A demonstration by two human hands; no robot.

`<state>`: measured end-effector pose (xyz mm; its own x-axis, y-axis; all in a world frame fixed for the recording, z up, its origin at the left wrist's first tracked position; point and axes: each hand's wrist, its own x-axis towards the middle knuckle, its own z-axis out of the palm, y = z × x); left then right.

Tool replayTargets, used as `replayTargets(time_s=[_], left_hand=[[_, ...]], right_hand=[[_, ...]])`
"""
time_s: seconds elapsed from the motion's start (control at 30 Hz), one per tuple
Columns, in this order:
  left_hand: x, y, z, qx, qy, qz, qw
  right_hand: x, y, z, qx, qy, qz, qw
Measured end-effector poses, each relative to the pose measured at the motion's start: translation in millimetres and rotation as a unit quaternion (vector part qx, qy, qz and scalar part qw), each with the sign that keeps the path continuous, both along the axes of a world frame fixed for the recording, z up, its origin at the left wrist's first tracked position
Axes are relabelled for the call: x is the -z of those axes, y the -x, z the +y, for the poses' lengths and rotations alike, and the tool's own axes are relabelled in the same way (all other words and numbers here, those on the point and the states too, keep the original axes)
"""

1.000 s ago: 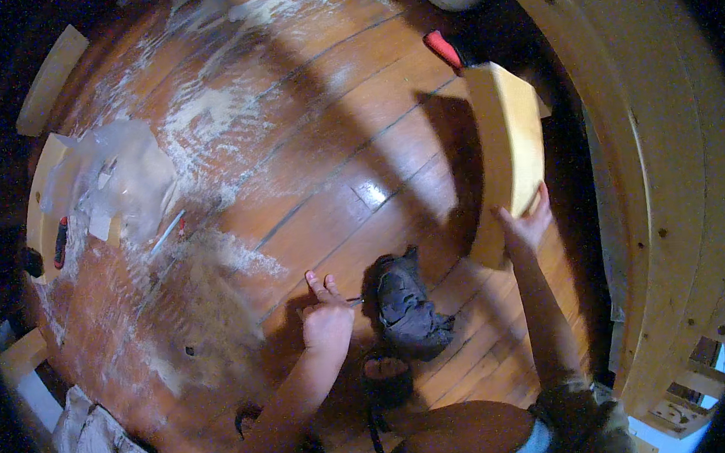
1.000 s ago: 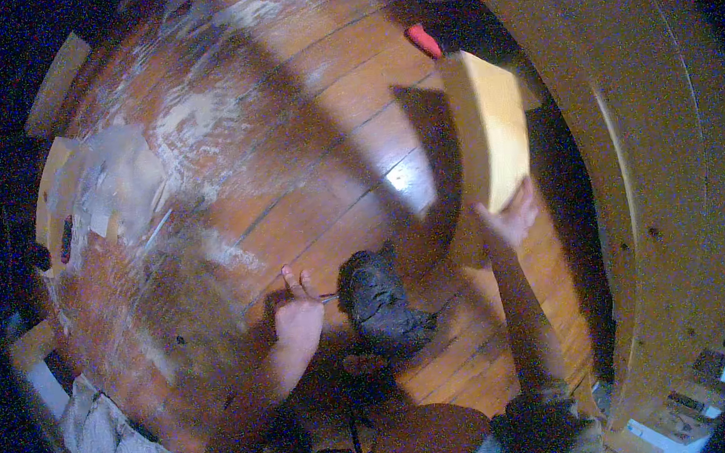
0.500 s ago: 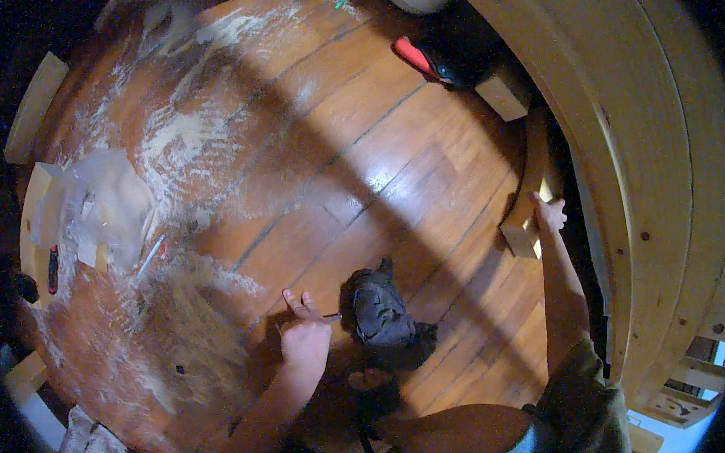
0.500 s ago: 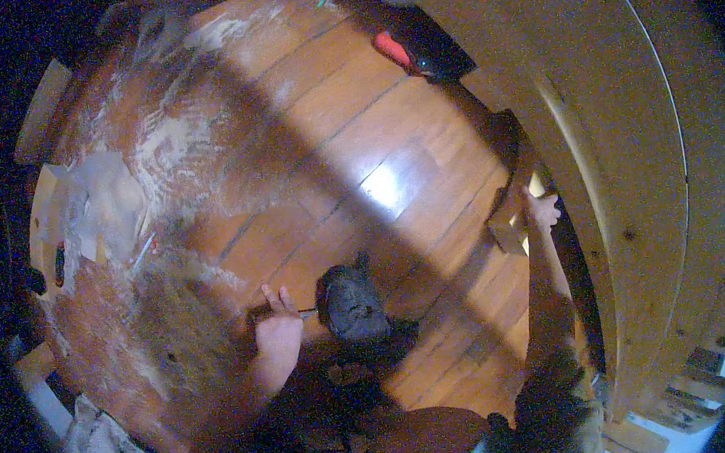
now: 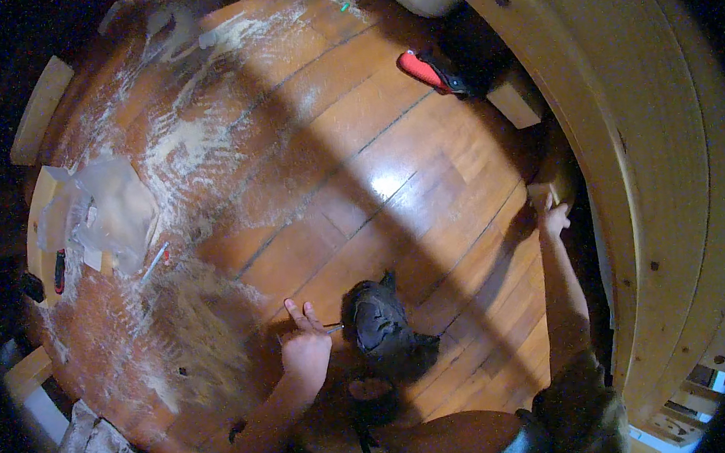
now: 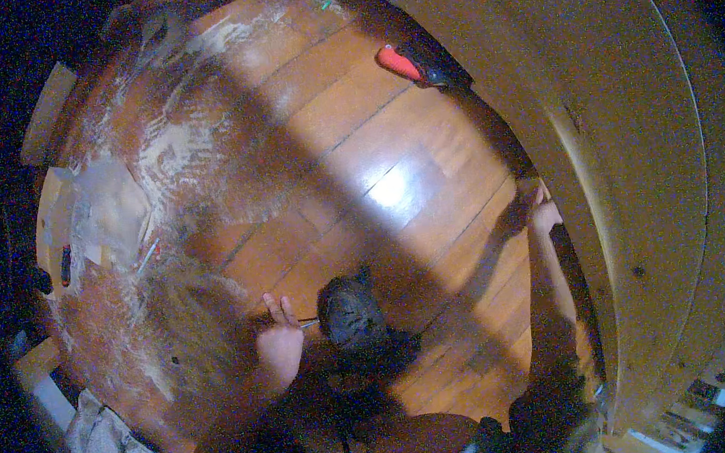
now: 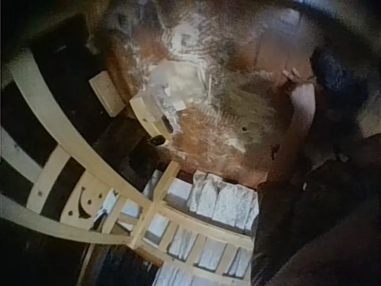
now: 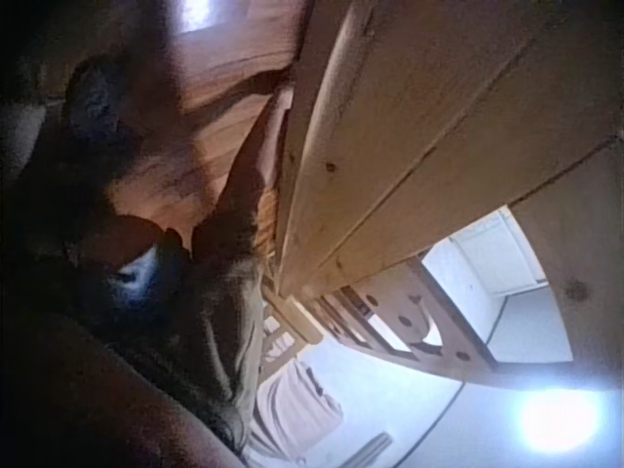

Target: The person assembles a wooden bed frame using an Allen key and then cleans the floor with a cloth. They handle wooden parts, a tool kit, and a cloth while working on the floor.

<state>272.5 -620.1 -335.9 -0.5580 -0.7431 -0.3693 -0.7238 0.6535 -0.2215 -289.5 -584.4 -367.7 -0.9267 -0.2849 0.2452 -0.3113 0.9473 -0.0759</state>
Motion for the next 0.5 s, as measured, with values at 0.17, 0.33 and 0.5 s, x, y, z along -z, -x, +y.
replayTargets(time_s=[0.17, 0.33, 0.5], left_hand=[[-0.2, -2.2, -0.5, 0.014, 0.006, -0.002, 1.000], [0.3, 0.0, -0.1, 0.000, 0.016, 0.020, 1.000], [-1.6, -1.8, 0.4, -0.007, 0.013, 0.029, 0.999]], right_hand=[[-17.0, 24.1, -54.8, 0.168, 0.071, -0.059, 0.981], [-18.5, -4.9, -87.9, 0.201, 0.182, 0.086, 0.959], [-37.6, -143.1, -215.6, -0.455, 0.123, 0.012, 0.882]])
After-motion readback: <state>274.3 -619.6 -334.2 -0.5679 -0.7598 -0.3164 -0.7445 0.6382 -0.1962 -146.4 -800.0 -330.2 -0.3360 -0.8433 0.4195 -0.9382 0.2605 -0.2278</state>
